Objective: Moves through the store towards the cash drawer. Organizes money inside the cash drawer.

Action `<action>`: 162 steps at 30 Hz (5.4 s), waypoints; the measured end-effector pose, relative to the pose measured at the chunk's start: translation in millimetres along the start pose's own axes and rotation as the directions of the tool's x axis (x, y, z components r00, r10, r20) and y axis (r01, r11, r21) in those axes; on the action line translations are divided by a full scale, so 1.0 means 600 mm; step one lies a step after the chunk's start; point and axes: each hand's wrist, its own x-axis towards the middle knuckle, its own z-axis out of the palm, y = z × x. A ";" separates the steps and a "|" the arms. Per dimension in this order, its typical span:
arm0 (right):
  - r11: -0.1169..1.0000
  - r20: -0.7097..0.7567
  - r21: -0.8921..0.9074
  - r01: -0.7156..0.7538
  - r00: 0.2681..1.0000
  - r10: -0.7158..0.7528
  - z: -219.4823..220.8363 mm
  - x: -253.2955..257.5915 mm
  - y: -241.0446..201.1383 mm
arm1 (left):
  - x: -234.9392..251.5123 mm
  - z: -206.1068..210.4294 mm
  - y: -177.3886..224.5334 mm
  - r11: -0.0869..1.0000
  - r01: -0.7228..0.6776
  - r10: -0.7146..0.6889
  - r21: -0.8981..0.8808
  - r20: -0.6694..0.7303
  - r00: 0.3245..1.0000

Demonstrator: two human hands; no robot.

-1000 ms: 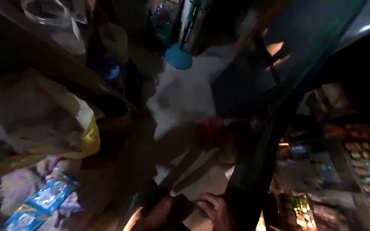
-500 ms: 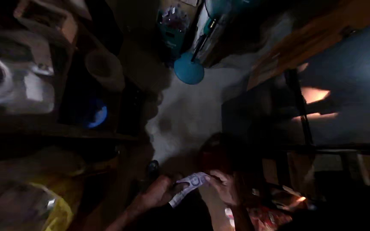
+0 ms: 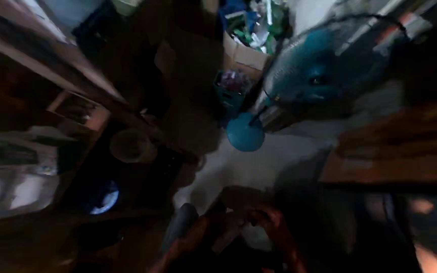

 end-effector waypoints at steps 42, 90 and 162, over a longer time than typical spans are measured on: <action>0.918 0.629 0.393 -0.060 0.745 -0.221 0.288 1.237 -0.702 | 0.396 -0.939 -0.069 0.796 0.605 0.144 -0.020 -0.965 -0.221; 0.384 0.956 0.130 0.914 -0.013 -0.294 0.358 1.134 -0.657 | 0.393 -0.795 0.014 0.741 0.664 -0.097 -0.103 -0.994 -0.047; -0.273 0.997 0.077 0.959 -0.081 0.000 0.324 1.209 -0.663 | 0.412 -0.727 0.053 0.938 -0.012 -0.334 -0.347 -0.892 -0.305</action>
